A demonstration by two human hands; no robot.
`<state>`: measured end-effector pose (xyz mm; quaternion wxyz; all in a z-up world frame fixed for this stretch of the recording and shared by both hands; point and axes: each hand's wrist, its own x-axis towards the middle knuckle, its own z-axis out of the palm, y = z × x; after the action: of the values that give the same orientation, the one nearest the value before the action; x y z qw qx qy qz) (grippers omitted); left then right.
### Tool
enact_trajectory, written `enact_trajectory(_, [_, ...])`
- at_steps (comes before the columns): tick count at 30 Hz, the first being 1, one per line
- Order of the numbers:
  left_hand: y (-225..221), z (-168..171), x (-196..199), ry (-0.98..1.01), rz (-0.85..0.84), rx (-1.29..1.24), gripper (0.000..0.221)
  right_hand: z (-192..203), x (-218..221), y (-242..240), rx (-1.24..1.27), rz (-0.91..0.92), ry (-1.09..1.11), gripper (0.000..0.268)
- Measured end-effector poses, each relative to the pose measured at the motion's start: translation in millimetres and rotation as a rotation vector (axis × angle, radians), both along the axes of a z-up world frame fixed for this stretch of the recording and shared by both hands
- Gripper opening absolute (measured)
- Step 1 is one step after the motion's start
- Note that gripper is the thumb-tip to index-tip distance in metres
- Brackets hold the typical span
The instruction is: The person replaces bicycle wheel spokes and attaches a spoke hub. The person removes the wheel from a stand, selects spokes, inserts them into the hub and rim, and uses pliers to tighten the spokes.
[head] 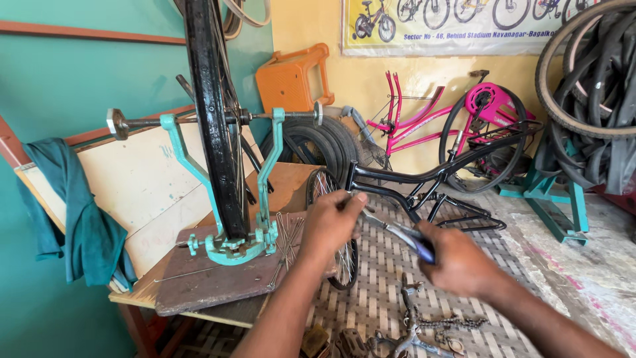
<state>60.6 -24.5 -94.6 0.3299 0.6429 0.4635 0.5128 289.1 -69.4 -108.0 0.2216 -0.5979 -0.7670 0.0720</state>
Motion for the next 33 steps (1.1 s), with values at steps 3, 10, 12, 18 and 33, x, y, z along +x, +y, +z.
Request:
enact_trajectory(3, [8,5,5,-0.152,-0.130,-0.203,0.033,20,1,-5,0.007,-0.131,-0.192,0.030])
enact_trajectory(10, [44,-32,11,-0.356,-0.259,-0.533,0.025,47,17,-7,0.405,-0.119,-0.756,0.032])
enact_trajectory(12, [52,-47,15,-0.417,-0.283,-0.597,0.028,50,16,-6,0.485,-0.075,-0.860,0.032])
enact_trajectory(18, [47,-64,-12,-0.633,-0.230,-0.505,0.022,28,18,3,0.586,-0.029,-0.623,0.044])
enact_trajectory(33, [74,-127,-71,-0.644,0.086,-0.212,0.021,-196,-151,217,-0.005,-0.060,0.154,0.048])
